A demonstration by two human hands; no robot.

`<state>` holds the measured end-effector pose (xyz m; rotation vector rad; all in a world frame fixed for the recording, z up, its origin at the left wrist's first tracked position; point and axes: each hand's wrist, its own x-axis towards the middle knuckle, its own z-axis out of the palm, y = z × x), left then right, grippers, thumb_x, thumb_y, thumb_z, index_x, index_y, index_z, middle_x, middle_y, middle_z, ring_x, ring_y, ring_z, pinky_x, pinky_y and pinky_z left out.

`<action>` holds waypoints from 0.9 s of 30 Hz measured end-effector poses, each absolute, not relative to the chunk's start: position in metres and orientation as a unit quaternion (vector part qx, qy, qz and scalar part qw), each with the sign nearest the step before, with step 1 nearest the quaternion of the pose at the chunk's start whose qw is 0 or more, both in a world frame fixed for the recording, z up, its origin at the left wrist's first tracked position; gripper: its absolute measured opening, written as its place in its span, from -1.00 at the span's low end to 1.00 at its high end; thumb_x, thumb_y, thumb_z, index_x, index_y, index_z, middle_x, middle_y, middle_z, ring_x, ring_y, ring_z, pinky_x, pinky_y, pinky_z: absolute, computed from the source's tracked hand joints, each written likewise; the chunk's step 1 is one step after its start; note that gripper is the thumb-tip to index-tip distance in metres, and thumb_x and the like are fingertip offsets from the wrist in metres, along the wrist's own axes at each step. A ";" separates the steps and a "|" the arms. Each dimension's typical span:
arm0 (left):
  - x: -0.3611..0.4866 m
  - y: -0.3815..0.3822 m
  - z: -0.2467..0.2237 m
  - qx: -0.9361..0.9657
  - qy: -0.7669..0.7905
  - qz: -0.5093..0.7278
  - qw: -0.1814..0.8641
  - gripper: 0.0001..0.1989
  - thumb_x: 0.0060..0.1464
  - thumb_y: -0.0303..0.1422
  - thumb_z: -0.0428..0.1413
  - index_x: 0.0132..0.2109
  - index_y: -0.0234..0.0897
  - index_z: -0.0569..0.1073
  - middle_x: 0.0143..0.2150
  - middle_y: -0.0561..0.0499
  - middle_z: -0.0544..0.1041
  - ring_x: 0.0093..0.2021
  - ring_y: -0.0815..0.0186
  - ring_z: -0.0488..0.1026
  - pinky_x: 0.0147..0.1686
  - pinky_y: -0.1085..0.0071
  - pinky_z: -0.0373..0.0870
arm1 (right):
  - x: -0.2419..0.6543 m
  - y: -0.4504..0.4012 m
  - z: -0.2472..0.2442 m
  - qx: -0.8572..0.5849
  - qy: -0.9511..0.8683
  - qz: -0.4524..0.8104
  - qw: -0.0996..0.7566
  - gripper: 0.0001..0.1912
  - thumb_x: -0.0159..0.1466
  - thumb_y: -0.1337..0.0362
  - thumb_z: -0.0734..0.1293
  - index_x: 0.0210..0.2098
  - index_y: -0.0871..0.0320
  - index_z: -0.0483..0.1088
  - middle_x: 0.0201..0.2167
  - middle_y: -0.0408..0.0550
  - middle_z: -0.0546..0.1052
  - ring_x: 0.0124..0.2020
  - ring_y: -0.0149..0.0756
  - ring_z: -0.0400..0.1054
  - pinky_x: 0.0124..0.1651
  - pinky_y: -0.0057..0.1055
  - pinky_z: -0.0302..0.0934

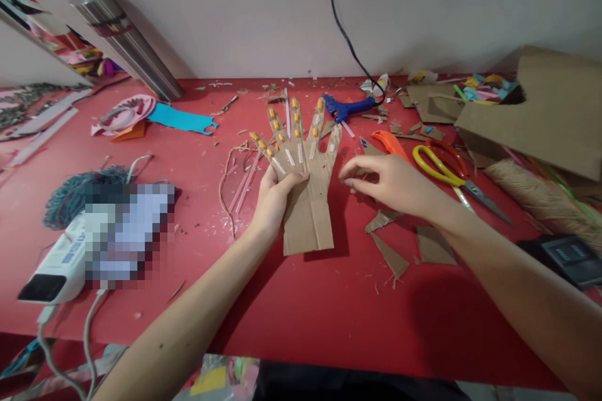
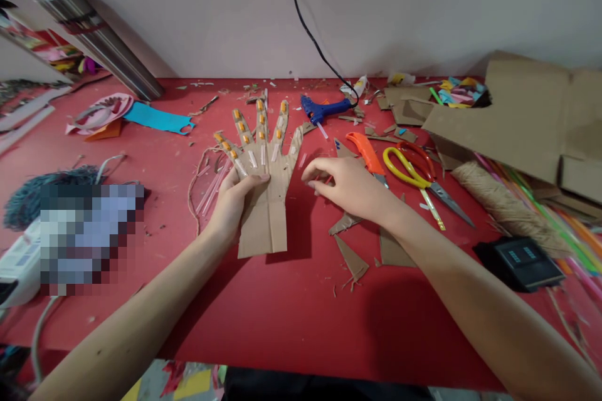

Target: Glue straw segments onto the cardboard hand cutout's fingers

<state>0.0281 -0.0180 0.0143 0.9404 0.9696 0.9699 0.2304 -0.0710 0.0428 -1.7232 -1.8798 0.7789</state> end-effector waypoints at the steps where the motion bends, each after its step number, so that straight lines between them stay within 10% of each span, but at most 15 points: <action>1: 0.028 -0.018 0.014 0.416 0.430 0.431 0.676 -0.60 -0.18 -0.31 0.30 -0.12 -0.21 0.45 -0.20 0.01 0.61 -0.25 0.17 0.56 -0.18 0.26 0.51 | 0.230 -0.071 0.043 -0.636 -0.680 0.277 0.237 -0.86 0.29 0.28 0.28 -0.20 0.08 0.48 -0.25 -0.07 0.60 -0.28 -0.30 0.48 -0.19 -0.34 0.31; 19: 0.031 -0.020 0.015 0.427 0.412 0.431 0.680 -0.59 -0.18 -0.33 0.31 -0.11 -0.22 0.45 -0.12 -0.02 0.63 -0.14 0.11 0.59 -0.13 0.26 0.52 | 0.196 -0.069 0.008 -0.612 -0.780 0.132 0.031 -0.72 0.34 0.47 0.09 -0.14 0.24 0.40 -0.01 0.29 0.50 -0.06 -0.03 0.45 -0.15 -0.20 0.24; 27: 0.023 -0.017 0.025 0.384 0.383 0.461 0.702 -0.68 -0.12 -0.38 0.31 -0.18 -0.20 0.42 -0.30 0.12 0.59 -0.31 0.23 0.56 -0.23 0.30 0.54 | 0.192 -0.083 0.035 -0.600 -0.780 0.174 0.022 -0.86 0.35 0.36 0.16 -0.35 0.06 0.22 -0.29 -0.02 0.57 -0.24 -0.18 0.49 -0.30 -0.31 0.23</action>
